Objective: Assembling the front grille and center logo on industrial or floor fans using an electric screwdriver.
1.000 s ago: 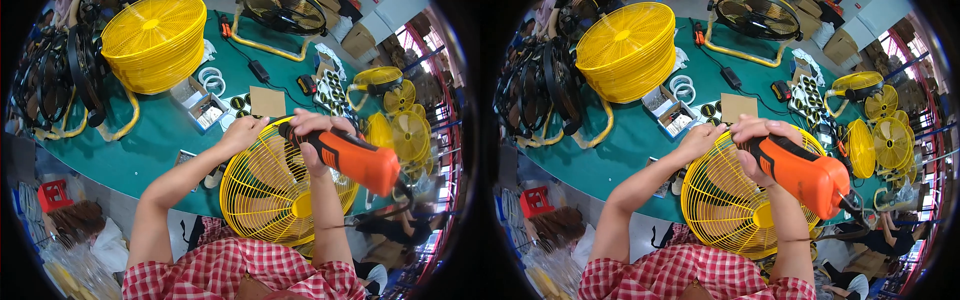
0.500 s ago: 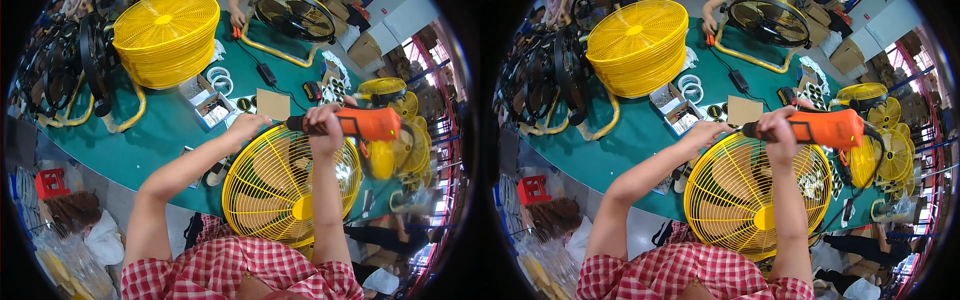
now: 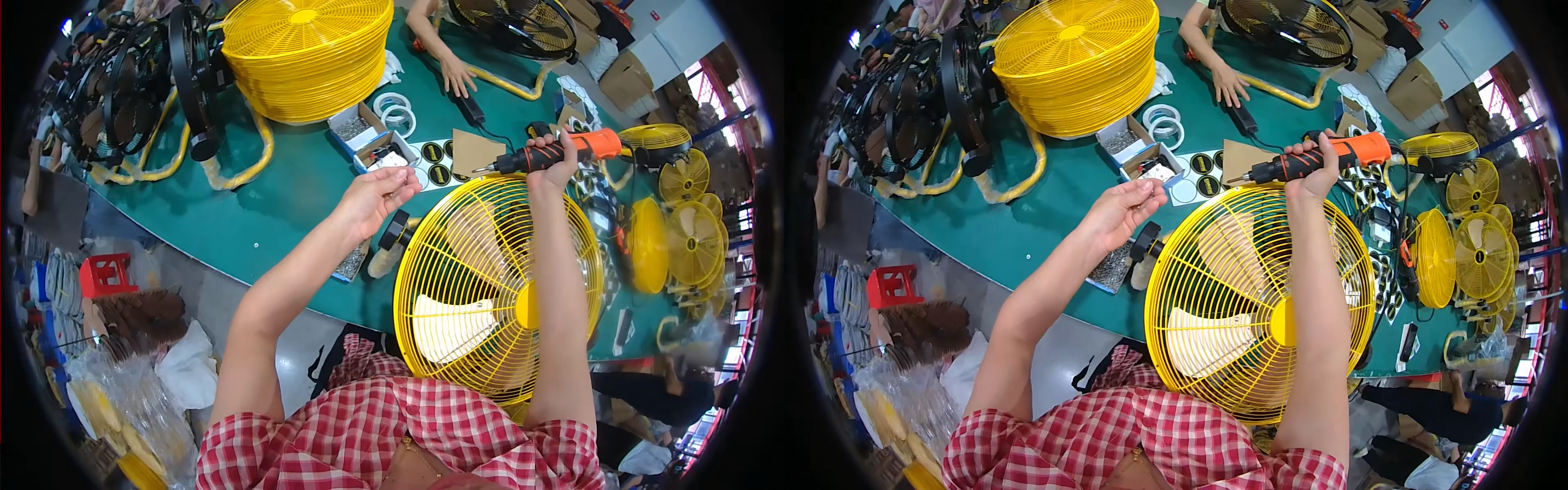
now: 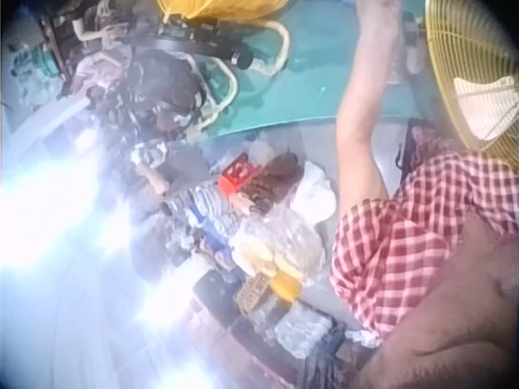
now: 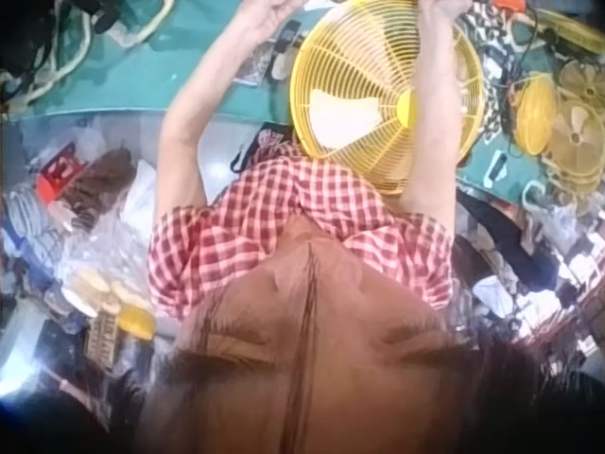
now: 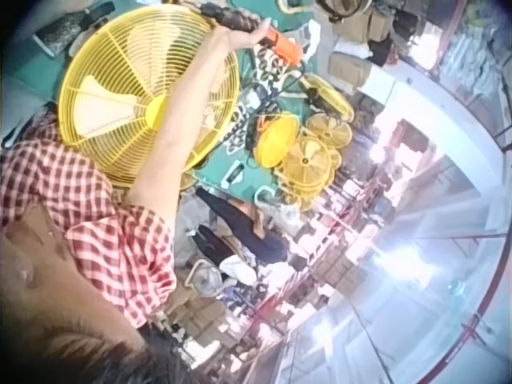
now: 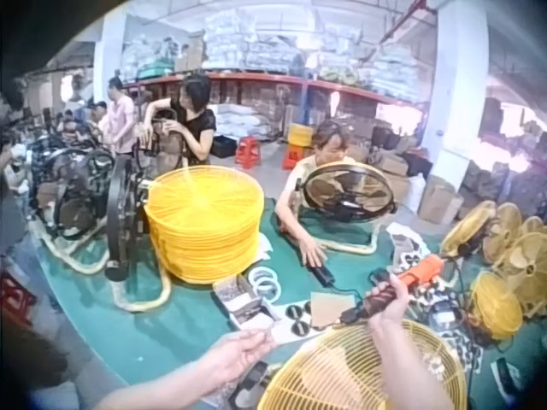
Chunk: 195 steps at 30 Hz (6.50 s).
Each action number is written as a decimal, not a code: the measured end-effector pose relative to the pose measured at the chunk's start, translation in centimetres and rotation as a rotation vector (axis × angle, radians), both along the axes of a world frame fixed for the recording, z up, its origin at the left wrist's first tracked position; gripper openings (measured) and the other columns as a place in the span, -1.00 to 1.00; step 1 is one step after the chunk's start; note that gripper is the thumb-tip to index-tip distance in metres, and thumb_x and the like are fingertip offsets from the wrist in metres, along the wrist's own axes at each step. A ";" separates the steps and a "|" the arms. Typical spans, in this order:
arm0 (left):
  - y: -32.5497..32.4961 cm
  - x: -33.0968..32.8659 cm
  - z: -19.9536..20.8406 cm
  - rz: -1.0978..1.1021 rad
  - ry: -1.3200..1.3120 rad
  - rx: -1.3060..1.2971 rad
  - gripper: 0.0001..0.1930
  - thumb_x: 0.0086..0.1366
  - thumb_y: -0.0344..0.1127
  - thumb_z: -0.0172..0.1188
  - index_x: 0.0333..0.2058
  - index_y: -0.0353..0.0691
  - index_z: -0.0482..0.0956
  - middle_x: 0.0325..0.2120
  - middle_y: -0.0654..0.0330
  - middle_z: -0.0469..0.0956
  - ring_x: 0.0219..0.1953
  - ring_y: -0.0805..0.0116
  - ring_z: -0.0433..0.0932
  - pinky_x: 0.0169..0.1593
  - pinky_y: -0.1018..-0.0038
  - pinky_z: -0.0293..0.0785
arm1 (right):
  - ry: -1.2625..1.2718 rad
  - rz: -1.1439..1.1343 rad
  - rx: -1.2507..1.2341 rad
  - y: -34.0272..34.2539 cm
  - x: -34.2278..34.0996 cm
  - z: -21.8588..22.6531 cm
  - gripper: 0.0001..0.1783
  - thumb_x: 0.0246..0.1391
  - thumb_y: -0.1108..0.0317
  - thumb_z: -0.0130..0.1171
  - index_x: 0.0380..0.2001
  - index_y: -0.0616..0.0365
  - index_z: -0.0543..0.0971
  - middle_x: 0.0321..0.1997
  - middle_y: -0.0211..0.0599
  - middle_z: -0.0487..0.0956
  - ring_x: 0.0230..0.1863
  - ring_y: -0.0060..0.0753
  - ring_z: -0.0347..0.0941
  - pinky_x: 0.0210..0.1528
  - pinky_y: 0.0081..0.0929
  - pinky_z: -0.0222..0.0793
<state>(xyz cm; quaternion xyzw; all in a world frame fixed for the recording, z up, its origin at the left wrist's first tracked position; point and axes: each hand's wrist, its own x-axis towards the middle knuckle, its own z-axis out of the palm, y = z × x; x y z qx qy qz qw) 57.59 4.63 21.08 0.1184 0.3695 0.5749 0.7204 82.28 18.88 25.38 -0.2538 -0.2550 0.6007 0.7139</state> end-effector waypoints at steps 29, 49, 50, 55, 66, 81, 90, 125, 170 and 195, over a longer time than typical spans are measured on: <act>-12.1 2.9 2.2 -0.026 -0.156 0.120 -0.79 0.18 -0.46 0.10 -0.19 -0.36 0.49 -0.37 0.10 0.55 -0.34 0.35 0.58 -0.23 0.57 0.55 | -0.063 0.632 0.586 -16.2 -6.0 8.9 -0.35 -0.08 0.34 0.08 0.11 0.00 0.10 -0.55 -0.30 0.39 -0.57 -0.36 0.38 -0.40 -0.34 0.35; -11.2 5.3 -1.7 0.336 1.068 0.407 -0.83 0.09 -0.52 0.19 -0.29 -0.25 0.60 -0.59 0.36 0.29 -0.56 0.63 0.23 -0.50 0.68 0.15 | -0.314 0.592 0.575 -15.8 -7.5 4.7 -0.38 -0.14 0.49 0.22 0.00 0.15 0.16 -0.60 -0.31 0.41 -0.59 -0.46 0.38 -0.49 -0.51 0.36; -11.2 5.4 -2.6 0.359 1.111 0.414 -0.79 0.08 -0.53 0.18 -0.27 -0.21 0.61 -0.61 0.32 0.27 -0.57 0.59 0.24 -0.52 0.63 0.16 | -0.340 0.576 0.603 -15.8 -7.8 4.1 -0.40 -0.15 0.52 0.23 -0.02 0.19 0.18 -0.60 -0.35 0.43 -0.57 -0.53 0.39 -0.49 -0.58 0.34; -11.3 5.3 -3.2 0.330 1.262 0.434 -0.75 0.05 -0.53 0.17 -0.24 -0.22 0.59 -0.61 0.23 0.30 -0.58 0.43 0.31 -0.50 0.53 0.24 | -0.486 0.565 0.646 -15.3 -8.1 2.0 -0.46 -0.18 0.55 0.22 -0.08 0.21 0.25 -0.59 -0.42 0.45 -0.56 -0.62 0.37 -0.49 -0.65 0.29; -12.4 2.1 -4.6 0.157 -0.149 0.013 -0.73 0.27 -0.31 -0.01 -0.19 -0.42 0.45 -0.47 0.31 0.45 -0.54 0.51 0.43 -0.51 0.69 0.35 | -0.789 0.652 0.806 -15.7 -9.2 2.3 -0.46 -0.20 0.67 0.09 -0.08 0.16 0.20 -0.61 -0.37 0.40 -0.61 -0.50 0.36 -0.47 -0.58 0.31; -16.5 1.7 -1.9 0.082 -0.107 0.081 -0.68 0.32 -0.37 -0.13 0.01 -0.35 0.23 -0.22 0.12 0.44 -0.24 0.41 0.48 -0.27 0.61 0.40 | -0.598 0.675 0.704 -15.7 -8.6 2.0 -0.43 -0.17 0.55 0.13 -0.03 0.15 0.19 -0.58 -0.31 0.39 -0.61 -0.44 0.34 -0.52 -0.49 0.32; -17.6 2.5 -1.0 0.018 -0.189 0.043 -0.78 0.23 -0.40 0.07 -0.15 -0.29 0.47 -0.36 0.21 0.51 -0.39 0.56 0.46 -0.37 0.72 0.37 | -0.108 0.767 0.570 -18.9 -7.4 6.9 -0.36 -0.13 0.34 0.11 0.07 0.00 0.15 -0.60 -0.34 0.38 -0.61 -0.42 0.35 -0.46 -0.41 0.33; -25.6 12.1 -6.5 0.470 1.078 0.169 -0.82 0.01 -0.54 0.22 -0.35 -0.22 0.62 -0.53 0.27 0.33 -0.51 0.50 0.33 -0.43 0.59 0.27 | -0.353 0.993 0.658 -26.1 -4.1 -1.4 -0.44 -0.17 0.56 0.18 -0.05 0.21 0.23 -0.60 -0.36 0.43 -0.62 -0.61 0.33 -0.56 -0.65 0.23; -29.9 13.0 -10.1 -0.101 -0.105 -0.451 -0.72 0.31 -0.43 -0.14 -0.04 -0.44 0.31 -0.19 0.06 0.43 -0.14 0.30 0.44 0.05 0.45 0.37 | -0.242 0.279 0.541 -29.4 9.3 3.9 -0.36 -0.12 0.36 0.08 0.08 0.07 0.15 -0.57 -0.29 0.35 -0.62 -0.42 0.30 -0.48 -0.42 0.28; -24.9 21.6 -6.1 -0.657 -0.212 -0.089 -0.86 0.24 -0.36 0.07 -0.27 -0.27 0.49 -0.43 0.25 0.51 -0.39 0.54 0.50 -0.28 0.65 0.47 | -0.221 0.013 0.514 -39.1 16.0 -0.2 -0.35 -0.13 0.37 0.17 0.07 -0.02 0.17 -0.55 -0.28 0.42 -0.60 -0.33 0.39 -0.45 -0.33 0.37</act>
